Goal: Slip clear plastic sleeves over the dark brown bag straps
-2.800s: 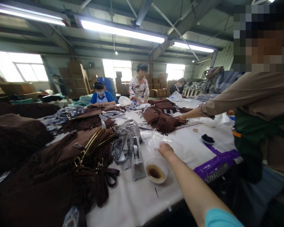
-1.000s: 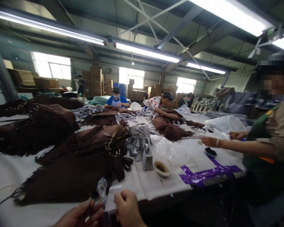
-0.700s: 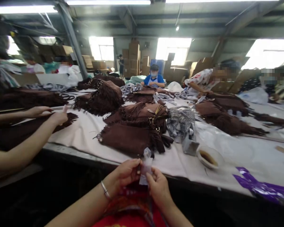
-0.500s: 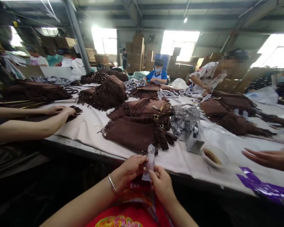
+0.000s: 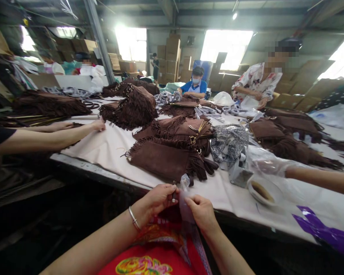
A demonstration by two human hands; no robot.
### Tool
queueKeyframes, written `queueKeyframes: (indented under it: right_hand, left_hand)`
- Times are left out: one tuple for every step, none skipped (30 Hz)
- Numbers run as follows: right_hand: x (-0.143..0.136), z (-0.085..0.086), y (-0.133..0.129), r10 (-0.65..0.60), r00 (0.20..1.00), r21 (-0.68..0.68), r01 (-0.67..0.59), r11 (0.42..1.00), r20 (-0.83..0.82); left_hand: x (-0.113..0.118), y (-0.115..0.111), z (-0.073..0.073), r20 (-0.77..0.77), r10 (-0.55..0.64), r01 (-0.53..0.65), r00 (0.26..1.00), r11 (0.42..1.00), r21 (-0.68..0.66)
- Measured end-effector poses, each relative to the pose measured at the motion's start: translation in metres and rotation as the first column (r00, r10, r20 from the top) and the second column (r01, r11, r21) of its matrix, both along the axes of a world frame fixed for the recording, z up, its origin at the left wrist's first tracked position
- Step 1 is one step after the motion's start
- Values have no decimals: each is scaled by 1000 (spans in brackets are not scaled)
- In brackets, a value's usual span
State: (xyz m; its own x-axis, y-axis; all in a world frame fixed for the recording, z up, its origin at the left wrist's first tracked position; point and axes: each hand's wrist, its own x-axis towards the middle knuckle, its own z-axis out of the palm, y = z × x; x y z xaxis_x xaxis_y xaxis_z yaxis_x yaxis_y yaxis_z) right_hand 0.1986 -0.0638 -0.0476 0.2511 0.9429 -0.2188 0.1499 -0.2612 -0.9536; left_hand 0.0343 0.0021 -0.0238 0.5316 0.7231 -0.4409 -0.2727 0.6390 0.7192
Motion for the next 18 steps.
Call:
queueKeyframes:
  right_hand:
    - [-1, 1, -4, -2, 1000, 5, 2, 1000, 29]
    - [-2, 2, -7, -1, 998, 15, 0, 1000, 61]
    - [-2, 4, -10, 3, 996, 27, -6, 1000, 95]
    - [-3, 5, -12, 13, 992, 40, -18, 999, 124]
    - [-4, 6, -14, 24, 988, 51, -32, 998, 150]
    - [-4, 6, -15, 34, 985, 58, -45, 997, 171]
    - [-4, 6, -16, 43, 982, 62, -55, 997, 186]
    - [-4, 6, -17, 48, 981, 64, -62, 996, 189]
    - [-4, 7, -17, 53, 982, 63, -65, 996, 183]
    - [-5, 7, -18, 58, 984, 60, -69, 996, 170]
    - [-5, 8, -18, 62, 986, 57, -72, 996, 152]
    - [-6, 8, -19, 68, 989, 54, -76, 996, 132]
    - [-7, 9, -19, 72, 991, 48, -78, 996, 111]
    - [-8, 10, -19, 74, 993, 40, -78, 996, 92]
    - [-9, 11, -19, 71, 994, 31, -74, 997, 78]
    - [-10, 11, -19, 67, 995, 23, -69, 997, 68]
    - [-10, 10, -18, 61, 996, 16, -62, 998, 62]
    - [-11, 10, -18, 56, 997, 13, -57, 998, 57]
  left_hand:
    - [1, 2, 2, 3, 1, -1, 1000, 1000, -10]
    - [3, 3, 3, 10, -1, 1, 1000, 1000, -16]
    - [5, 4, 3, 18, -2, 2, 1000, 1000, -17]
    - [8, 5, 3, 21, 0, 1, 1000, 1000, -14]
    - [11, 5, 3, 17, 6, -6, 1000, 1000, -6]
    - [14, 5, 3, 9, 16, -16, 1000, 1000, 5]
    - [16, 5, 2, -3, 25, -25, 1000, 1000, 15]
    - [18, 4, 2, -16, 32, -32, 999, 999, 23]
    - [19, 4, 1, -27, 38, -37, 999, 999, 26]
    - [20, 3, 1, -32, 43, -43, 999, 999, 28]
    - [20, 2, 2, -33, 48, -47, 998, 998, 28]
    - [20, 1, 2, -30, 51, -50, 998, 998, 30]
    - [20, 0, 2, -27, 52, -51, 998, 998, 33]
    - [21, -1, 2, -21, 51, -50, 998, 998, 35]
    - [21, -1, 2, -12, 47, -47, 999, 998, 34]
    - [21, -1, 1, -3, 44, -44, 999, 999, 28]
    - [21, -1, 0, 3, 44, -44, 999, 999, 16]
    - [21, -1, 0, 7, 45, -45, 999, 999, 3]
